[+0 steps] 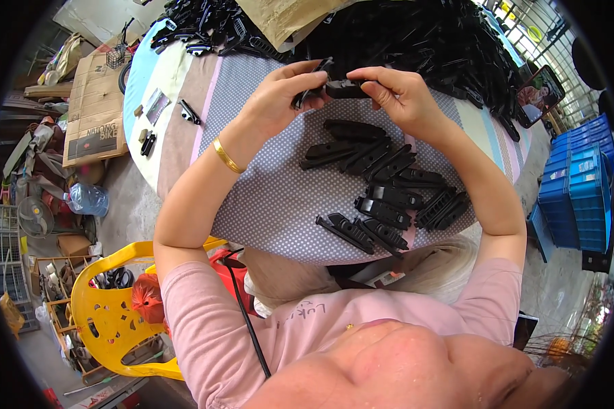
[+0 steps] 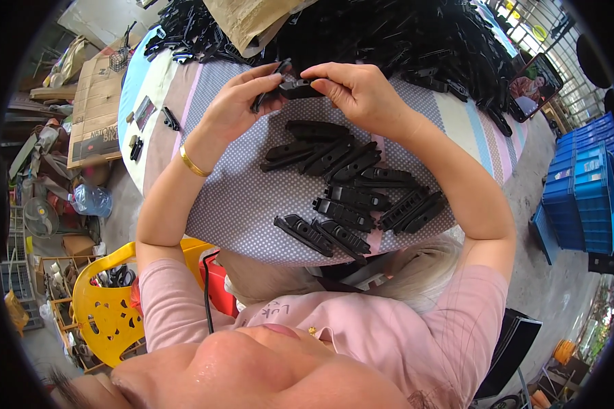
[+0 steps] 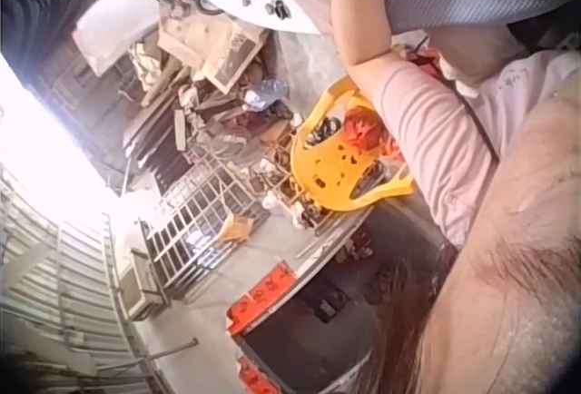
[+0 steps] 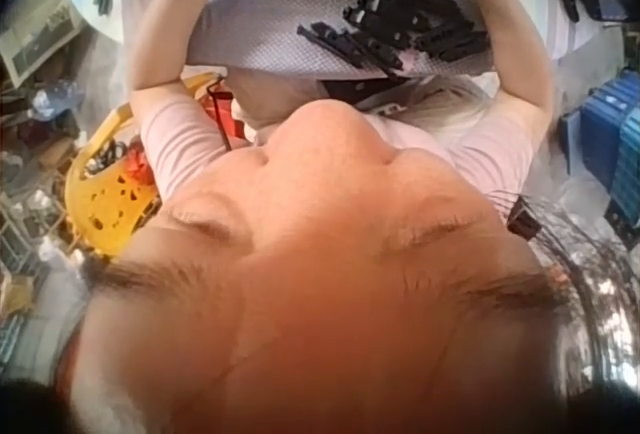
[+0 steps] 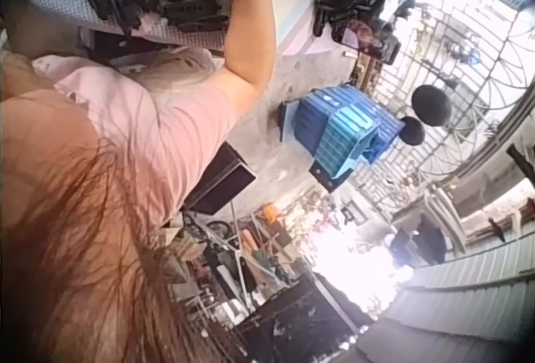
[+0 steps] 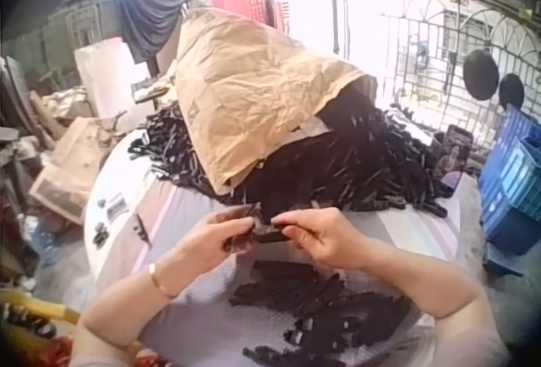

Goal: Inspecting and assembling black plastic hair claw clips at a manufacturing workstation.

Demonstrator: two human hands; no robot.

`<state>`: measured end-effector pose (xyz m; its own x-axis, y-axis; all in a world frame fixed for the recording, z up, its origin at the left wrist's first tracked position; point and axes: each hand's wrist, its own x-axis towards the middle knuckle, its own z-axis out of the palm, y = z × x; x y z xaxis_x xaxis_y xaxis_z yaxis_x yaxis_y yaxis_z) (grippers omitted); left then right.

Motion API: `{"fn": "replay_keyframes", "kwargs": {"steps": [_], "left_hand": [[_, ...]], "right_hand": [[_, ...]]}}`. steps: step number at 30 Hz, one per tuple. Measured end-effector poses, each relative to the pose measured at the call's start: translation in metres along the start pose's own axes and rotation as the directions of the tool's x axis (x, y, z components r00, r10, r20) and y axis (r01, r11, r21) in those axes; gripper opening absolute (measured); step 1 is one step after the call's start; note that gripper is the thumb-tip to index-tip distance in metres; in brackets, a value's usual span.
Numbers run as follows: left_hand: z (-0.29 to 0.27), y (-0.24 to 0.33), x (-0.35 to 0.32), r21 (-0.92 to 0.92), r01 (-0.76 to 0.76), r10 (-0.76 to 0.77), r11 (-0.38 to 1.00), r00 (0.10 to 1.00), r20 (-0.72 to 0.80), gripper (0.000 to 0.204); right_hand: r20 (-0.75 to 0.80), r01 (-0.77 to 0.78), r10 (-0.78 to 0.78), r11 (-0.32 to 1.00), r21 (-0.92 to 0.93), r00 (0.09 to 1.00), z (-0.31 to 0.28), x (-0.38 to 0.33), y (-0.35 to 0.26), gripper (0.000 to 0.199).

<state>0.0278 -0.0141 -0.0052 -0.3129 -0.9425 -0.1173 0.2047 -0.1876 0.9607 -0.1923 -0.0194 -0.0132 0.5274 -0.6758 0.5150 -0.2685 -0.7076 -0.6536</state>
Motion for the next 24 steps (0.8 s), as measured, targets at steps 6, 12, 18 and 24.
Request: {"fn": "replay_keyframes", "kwargs": {"steps": [6,12,18,24], "left_hand": [[-0.003,-0.005,0.004,-0.043,0.022,-0.023,0.999,1.000,-0.020,0.034],[0.014,-0.005,-0.006,-0.037,0.051,-0.049,0.998,0.997,0.068,0.044],[0.010,0.001,-0.007,-0.076,0.066,-0.048,0.995,0.974,0.223,0.055],[0.012,-0.005,-0.010,0.501,-0.229,0.104,0.835,0.959,0.265,0.055]], "right_hand": [[0.000,0.142,-0.142,0.984,-0.106,0.990,0.001,-0.001,-0.003,0.023],[-0.031,0.151,-0.156,0.980,-0.130,0.987,0.006,-0.002,-0.003,0.023],[-0.057,0.080,-0.093,0.977,-0.199,0.994,0.002,-0.002,-0.004,0.022],[-0.058,0.117,-0.128,0.979,-0.167,0.990,0.007,-0.003,-0.004,0.022]]}}
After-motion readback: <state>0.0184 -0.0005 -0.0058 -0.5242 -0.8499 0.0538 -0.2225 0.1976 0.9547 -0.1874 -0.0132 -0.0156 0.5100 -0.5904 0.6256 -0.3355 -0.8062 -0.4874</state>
